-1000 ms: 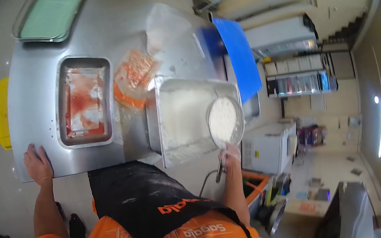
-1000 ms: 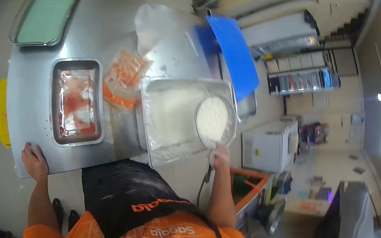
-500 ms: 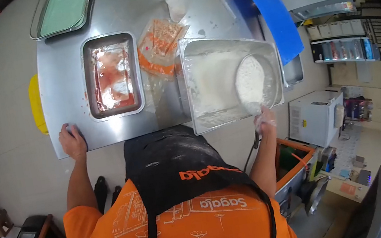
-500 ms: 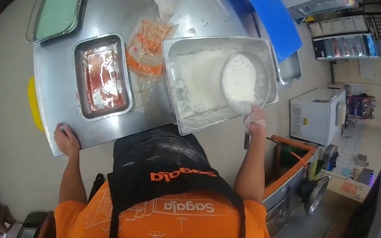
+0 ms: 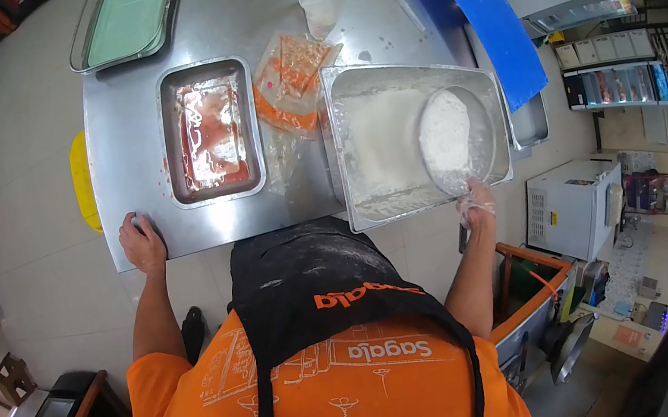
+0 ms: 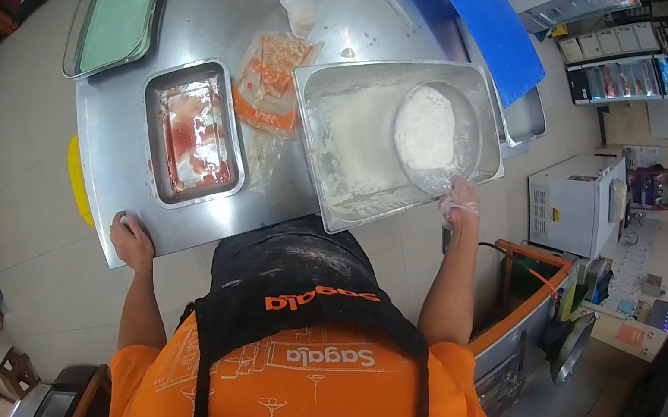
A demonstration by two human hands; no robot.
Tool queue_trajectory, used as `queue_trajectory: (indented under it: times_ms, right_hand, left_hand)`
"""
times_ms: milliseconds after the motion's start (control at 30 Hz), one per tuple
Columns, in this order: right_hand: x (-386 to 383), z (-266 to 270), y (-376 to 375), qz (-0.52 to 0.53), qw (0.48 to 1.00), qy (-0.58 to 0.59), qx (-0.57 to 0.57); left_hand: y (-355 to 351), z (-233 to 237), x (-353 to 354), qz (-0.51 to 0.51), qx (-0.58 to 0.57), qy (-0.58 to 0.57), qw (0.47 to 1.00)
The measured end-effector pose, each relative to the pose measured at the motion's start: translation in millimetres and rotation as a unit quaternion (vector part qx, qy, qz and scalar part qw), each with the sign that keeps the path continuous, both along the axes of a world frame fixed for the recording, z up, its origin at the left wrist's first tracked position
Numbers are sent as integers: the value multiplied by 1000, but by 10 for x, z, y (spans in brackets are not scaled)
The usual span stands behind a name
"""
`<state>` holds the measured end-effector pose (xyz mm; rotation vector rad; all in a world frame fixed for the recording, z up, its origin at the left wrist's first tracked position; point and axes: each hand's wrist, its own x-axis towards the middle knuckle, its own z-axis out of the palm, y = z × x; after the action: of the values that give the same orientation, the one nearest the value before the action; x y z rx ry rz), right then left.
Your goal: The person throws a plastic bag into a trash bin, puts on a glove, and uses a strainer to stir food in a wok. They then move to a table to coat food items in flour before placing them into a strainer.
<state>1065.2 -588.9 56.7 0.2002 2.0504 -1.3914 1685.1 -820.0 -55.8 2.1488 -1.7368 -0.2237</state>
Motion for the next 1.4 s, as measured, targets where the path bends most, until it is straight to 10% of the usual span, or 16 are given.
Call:
queue_trajectory:
  times_ms: [933,1400]
  right_hand:
    - [-50,-109,-17,-82,994,-9,-67]
    - [-24,-28,4,84,992,89,35]
  left_hand:
    - [23,-10,45,-8,-12,2,1000]
    - [-6,6,34,-2,-9,0,1000]
